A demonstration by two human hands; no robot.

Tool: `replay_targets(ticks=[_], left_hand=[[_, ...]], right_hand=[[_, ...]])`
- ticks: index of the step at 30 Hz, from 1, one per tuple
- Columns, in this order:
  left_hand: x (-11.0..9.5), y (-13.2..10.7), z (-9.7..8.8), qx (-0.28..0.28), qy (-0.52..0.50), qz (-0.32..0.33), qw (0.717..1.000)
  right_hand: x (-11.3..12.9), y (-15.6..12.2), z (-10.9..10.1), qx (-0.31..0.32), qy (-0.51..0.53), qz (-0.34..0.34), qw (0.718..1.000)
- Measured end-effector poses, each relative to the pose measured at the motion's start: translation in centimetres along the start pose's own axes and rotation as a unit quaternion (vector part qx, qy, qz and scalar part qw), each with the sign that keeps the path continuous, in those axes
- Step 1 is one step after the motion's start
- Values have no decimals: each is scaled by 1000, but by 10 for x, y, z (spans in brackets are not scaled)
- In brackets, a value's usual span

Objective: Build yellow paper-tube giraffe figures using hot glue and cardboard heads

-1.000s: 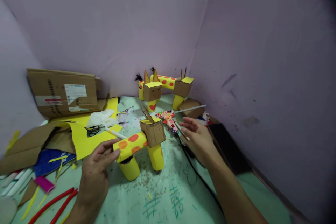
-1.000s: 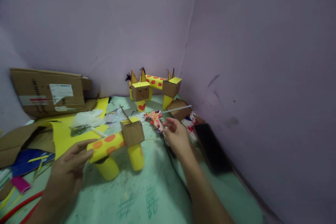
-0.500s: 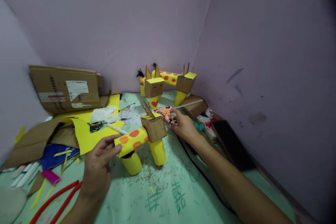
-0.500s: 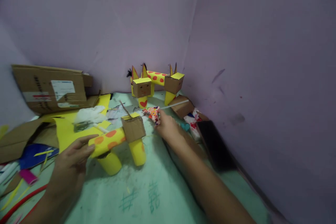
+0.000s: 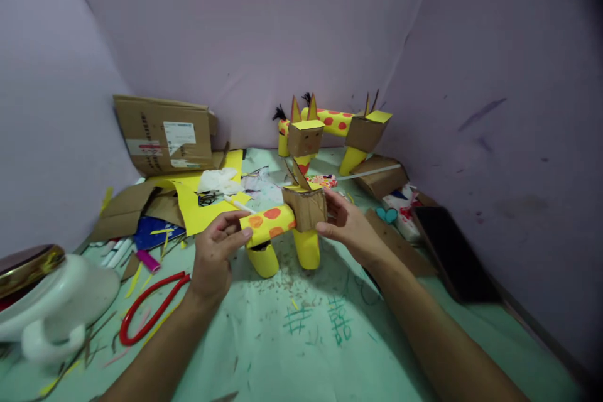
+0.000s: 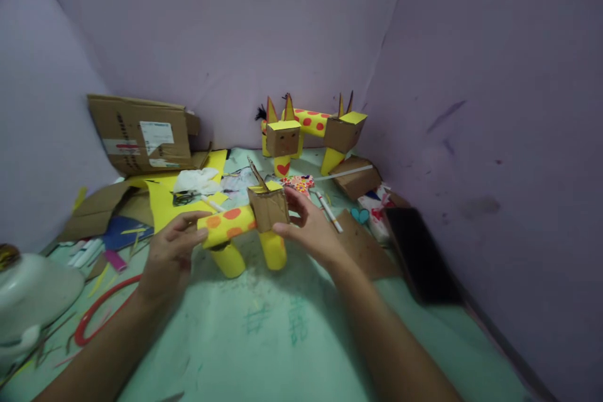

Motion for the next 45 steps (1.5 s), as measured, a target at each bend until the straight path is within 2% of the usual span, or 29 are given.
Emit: replay_targets(ticks=[2,5,9,14,17,20,27,38,42,45], left_hand=[[1,-2,0,23,2,-2,1000],[3,-5,1,59,5,-2,998],[2,-9,-2,87,0,20,996],[16,-22,5,179,102,-4,979],[28,-23,6,146,149,-4,978],[39,-16,6,106,142,-12,984],[42,-10,8,128,118,-10,985],[47,-7,6,157,141,17,977],[40,-10,10,189,78,36,978],[25,-8,7,156,6,88,984]], right_hand=[[-2,2,1,-5,-8,-4,1000],[0,1,6,25,8,-18,999],[1,-7,9,38,22,-5,999],[6,-17,10,12,6,-17,1000],[10,-21,15,16,-40,-20,999],[17,-24,19,2,-106,-38,994],[24,-29,20,4,-159,-96,983],[19,-28,16,4,-161,-101,982],[19,-29,17,11,-152,-100,983],[19,-29,18,28,-130,-97,986]])
Point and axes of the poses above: each hand's wrist, its own y-axis towards the middle knuckle, its own z-axis out of the palm, x = y × z, the point moved 7 cm from there along y, towards the middle knuckle, and after that the axes turned 6 degrees about z, right-handed, at the moved point
